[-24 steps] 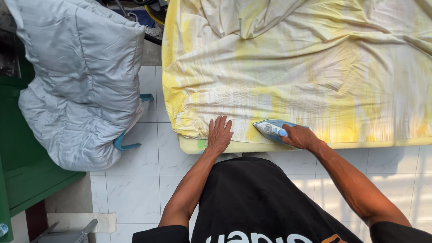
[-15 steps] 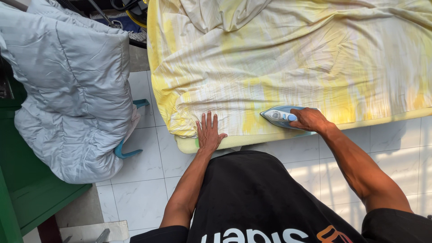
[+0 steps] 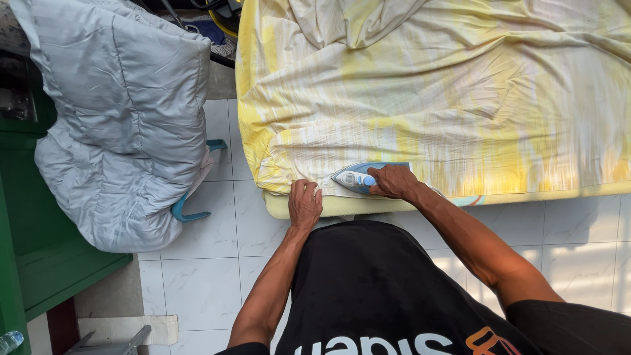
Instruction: The person irons a large yellow and white patterned sheet laid out on a padded ironing surface. They use a handheld electric iron, moving it back and forth while smoothing the fabric with their other hand.
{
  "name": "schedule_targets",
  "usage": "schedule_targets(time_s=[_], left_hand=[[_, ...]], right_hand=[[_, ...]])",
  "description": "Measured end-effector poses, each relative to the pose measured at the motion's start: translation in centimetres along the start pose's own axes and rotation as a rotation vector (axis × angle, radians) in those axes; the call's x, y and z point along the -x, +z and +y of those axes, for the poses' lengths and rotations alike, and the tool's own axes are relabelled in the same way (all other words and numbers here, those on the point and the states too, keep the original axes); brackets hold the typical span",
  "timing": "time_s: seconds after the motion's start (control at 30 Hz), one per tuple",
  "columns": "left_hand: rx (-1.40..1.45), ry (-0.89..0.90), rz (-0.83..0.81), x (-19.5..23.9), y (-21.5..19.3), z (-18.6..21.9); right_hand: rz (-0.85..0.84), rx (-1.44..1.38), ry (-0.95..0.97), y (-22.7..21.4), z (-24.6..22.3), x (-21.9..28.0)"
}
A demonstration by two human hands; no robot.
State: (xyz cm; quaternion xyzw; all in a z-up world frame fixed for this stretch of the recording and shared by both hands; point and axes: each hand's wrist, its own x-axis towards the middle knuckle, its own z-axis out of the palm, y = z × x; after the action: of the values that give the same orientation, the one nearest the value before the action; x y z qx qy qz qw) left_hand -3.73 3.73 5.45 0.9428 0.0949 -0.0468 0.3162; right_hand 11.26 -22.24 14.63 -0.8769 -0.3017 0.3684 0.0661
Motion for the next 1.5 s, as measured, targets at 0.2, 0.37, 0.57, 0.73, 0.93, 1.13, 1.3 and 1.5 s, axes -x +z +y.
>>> schedule_targets(time_s=[0.2, 0.37, 0.57, 0.73, 0.93, 1.13, 1.3, 1.5], left_hand=[[1.131, -1.006, -0.246, 0.7, 4.2, -1.5], [1.297, -1.203, -0.085, -0.7, 8.0, -1.6], [1.358, -1.251, 0.012, -1.4, 8.4, -2.0], [1.319, -1.236, -0.009, -0.7, 7.9, -2.2], [1.291, -1.242, -0.01, -1.2, 7.6, -1.7], [1.268, -1.269, 0.021, -1.7, 7.6, 0.0], [1.298, -1.315, 0.017, -1.4, 9.5, 3.1], [1.337, -1.375, 0.158, -2.1, 12.3, 5.7]], right_hand=[[-0.036, 0.039, -0.025, -0.2, 0.1, -0.2], [0.005, -0.025, 0.0, 0.8, -0.1, -0.6], [0.042, 0.054, -0.009, 0.9, 0.8, -0.7], [0.155, -0.107, 0.058, 1.8, 1.1, 0.3], [0.142, -0.099, 0.248, 0.3, 5.6, 2.5], [0.193, -0.156, 0.148, 0.5, 7.2, 3.5], [0.088, -0.138, 0.191, 1.2, 8.3, 5.7], [0.095, -0.251, 0.324, -1.6, 15.3, 7.9]])
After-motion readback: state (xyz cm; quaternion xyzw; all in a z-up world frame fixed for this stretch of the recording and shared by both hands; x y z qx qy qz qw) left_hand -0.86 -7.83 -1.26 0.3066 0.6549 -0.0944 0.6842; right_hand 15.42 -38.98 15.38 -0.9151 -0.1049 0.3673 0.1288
